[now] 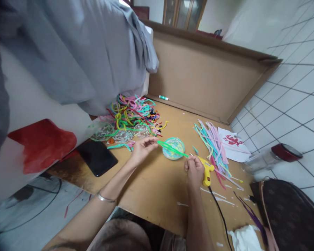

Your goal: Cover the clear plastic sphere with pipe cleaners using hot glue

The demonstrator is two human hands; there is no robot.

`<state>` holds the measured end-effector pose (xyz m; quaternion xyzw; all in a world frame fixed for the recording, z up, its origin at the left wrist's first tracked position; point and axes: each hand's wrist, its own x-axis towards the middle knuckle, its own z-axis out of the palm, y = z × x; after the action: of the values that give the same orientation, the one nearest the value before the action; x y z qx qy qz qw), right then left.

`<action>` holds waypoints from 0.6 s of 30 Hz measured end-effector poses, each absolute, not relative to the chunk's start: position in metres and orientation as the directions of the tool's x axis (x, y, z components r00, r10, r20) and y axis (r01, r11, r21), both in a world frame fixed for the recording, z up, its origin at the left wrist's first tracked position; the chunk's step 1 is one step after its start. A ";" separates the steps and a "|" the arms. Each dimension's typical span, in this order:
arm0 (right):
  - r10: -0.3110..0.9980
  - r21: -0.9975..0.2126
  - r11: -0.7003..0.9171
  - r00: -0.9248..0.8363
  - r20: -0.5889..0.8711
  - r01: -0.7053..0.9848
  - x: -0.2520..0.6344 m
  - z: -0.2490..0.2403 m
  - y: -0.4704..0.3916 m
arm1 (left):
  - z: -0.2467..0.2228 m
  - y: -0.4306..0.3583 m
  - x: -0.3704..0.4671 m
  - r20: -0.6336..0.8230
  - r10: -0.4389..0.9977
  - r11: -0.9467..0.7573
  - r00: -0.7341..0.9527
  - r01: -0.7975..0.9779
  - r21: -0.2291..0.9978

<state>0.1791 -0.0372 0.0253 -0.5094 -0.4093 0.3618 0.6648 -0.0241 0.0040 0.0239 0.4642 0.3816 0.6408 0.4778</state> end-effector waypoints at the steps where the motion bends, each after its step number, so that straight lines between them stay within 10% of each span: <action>1: 0.898 -0.973 0.225 0.399 0.189 -0.047 0.180 0.025 -0.037 | 0.022 0.004 -0.024 0.274 0.952 -0.298 -0.140 -0.203 0.933; 11: 0.847 -0.931 0.201 0.423 0.321 0.303 0.178 0.033 -0.045 | 0.017 0.005 -0.032 0.468 0.858 -0.473 -0.212 0.031 0.881; 18: 0.862 -0.960 0.228 0.426 0.275 0.160 0.178 0.024 -0.042 | 0.025 0.003 -0.030 0.364 0.900 -0.388 -0.240 -0.060 0.920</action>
<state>0.1776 -0.0417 0.0242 -0.5566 -0.4592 0.2763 0.6348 -0.0297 0.0034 0.0253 0.5001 0.4201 0.6661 0.3602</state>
